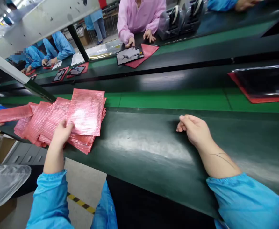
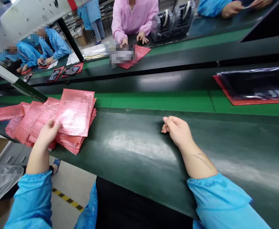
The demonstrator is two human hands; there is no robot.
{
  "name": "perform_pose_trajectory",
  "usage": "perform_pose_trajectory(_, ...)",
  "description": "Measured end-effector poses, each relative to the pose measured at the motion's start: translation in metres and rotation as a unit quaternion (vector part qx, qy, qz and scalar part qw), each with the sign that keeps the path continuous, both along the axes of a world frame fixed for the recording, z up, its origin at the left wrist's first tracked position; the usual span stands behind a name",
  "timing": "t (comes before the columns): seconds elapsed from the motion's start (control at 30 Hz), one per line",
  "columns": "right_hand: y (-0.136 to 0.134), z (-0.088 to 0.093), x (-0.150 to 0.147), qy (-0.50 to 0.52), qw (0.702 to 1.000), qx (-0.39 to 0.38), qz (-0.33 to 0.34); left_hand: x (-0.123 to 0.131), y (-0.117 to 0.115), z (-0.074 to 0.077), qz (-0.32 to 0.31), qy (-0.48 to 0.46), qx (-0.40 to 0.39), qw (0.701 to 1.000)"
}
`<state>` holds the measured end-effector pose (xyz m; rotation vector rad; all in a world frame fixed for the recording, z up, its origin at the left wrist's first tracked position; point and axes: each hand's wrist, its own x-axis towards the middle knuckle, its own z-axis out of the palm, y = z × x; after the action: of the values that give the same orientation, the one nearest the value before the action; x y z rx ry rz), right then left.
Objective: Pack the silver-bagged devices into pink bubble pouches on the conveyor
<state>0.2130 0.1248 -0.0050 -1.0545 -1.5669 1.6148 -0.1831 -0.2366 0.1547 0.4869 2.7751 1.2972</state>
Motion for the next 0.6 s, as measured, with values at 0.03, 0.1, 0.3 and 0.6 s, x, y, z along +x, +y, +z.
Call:
perform_pose_trajectory(0.03,0.0,0.001,0.0,-0.005,1.0,0.0,0.001,0.0,-0.001,0.0,-0.001,0.065,-0.047,0.997)
perform_pose_trajectory(0.1,-0.002,0.003,-0.001,-0.022,1.0,0.01,0.005,0.013,0.006,-0.007,-0.044,0.183,-0.101,0.977)
perform_pose_trajectory(0.3,-0.005,0.012,0.001,-0.075,0.996,0.036,0.015,0.073,0.048,-0.067,-0.185,0.208,-0.234,0.932)
perform_pose_trajectory(0.6,-0.001,0.007,0.002,-0.15,0.988,0.046,0.007,0.079,0.008,-0.07,-0.093,0.233,-0.233,0.94)
